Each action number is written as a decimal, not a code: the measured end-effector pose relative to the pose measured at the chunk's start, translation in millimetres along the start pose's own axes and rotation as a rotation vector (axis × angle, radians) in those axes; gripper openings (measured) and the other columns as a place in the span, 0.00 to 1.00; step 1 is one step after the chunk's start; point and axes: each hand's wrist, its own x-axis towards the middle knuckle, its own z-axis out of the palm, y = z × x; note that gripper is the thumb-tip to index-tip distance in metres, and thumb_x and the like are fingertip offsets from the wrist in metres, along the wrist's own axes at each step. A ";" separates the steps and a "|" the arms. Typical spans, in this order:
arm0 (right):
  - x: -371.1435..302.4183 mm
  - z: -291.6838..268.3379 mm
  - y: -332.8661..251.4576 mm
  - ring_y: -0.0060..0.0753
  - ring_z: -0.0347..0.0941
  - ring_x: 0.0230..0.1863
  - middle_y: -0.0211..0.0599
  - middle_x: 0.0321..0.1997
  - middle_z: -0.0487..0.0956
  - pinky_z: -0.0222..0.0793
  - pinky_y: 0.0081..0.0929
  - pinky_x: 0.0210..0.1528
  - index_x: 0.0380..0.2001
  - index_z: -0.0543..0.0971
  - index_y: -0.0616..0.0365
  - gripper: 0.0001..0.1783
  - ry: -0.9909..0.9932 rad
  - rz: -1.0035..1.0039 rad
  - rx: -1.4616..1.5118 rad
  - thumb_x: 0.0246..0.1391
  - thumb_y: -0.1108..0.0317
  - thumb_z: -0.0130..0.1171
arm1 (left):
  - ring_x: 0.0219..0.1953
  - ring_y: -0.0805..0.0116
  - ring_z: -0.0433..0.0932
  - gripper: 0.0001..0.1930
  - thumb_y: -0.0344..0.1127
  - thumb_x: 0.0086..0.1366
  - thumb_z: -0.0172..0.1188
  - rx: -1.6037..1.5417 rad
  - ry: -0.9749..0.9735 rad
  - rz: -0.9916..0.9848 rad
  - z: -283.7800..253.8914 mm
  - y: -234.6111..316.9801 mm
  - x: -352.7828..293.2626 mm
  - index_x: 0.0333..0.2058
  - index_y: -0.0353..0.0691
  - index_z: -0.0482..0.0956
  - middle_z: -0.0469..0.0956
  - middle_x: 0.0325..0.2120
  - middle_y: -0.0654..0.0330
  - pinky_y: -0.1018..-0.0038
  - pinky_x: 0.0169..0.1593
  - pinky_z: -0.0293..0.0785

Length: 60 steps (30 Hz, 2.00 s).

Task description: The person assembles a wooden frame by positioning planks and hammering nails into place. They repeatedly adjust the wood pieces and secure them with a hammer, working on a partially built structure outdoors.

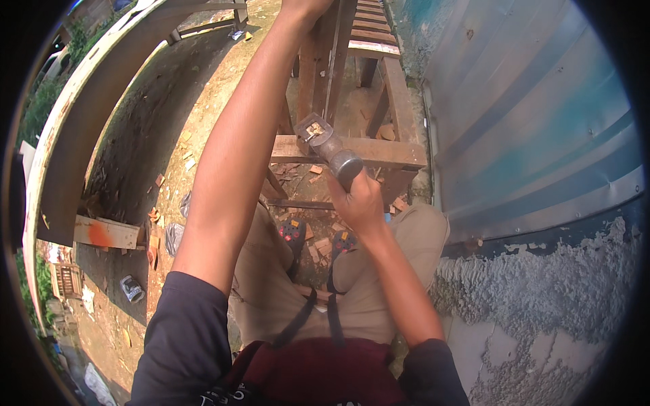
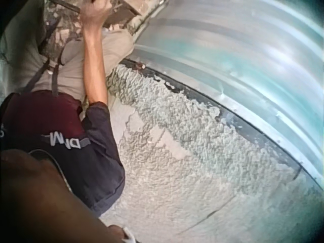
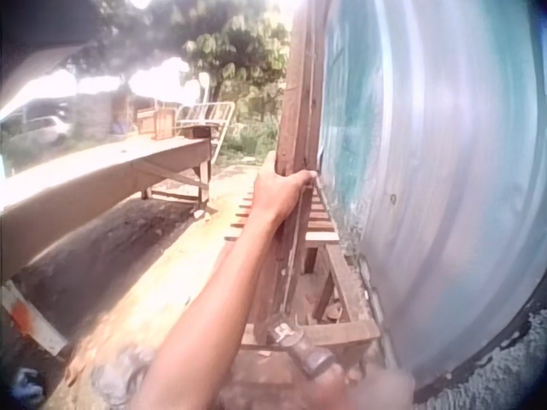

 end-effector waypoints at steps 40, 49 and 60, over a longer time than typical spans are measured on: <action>10.8 -5.4 -40.3 0.25 0.69 0.22 0.37 0.20 0.74 0.65 0.29 0.26 0.41 0.78 0.65 0.18 0.037 0.108 0.235 0.68 0.56 0.61 | 0.36 0.68 0.82 0.22 0.33 0.56 0.72 -0.143 -0.006 -0.068 -34.1 0.8 -5.3 0.48 0.33 0.77 0.84 0.37 0.56 0.71 0.41 0.79; -48.6 21.2 36.8 0.53 0.76 0.24 0.51 0.22 0.78 0.71 0.43 0.31 0.36 0.78 0.67 0.22 -0.301 0.313 -0.172 0.65 0.54 0.62 | 0.38 0.68 0.83 0.24 0.33 0.57 0.72 -0.157 0.014 -0.059 -38.9 -5.7 1.6 0.51 0.32 0.77 0.85 0.39 0.55 0.71 0.43 0.79; -104.7 3.5 19.0 0.30 0.73 0.27 0.40 0.23 0.77 0.70 0.35 0.34 0.34 0.80 0.65 0.25 -0.106 0.641 0.248 0.65 0.47 0.62 | 0.41 0.64 0.82 0.27 0.38 0.58 0.75 0.034 0.147 0.063 -56.1 20.4 -24.9 0.52 0.32 0.75 0.83 0.41 0.54 0.68 0.47 0.79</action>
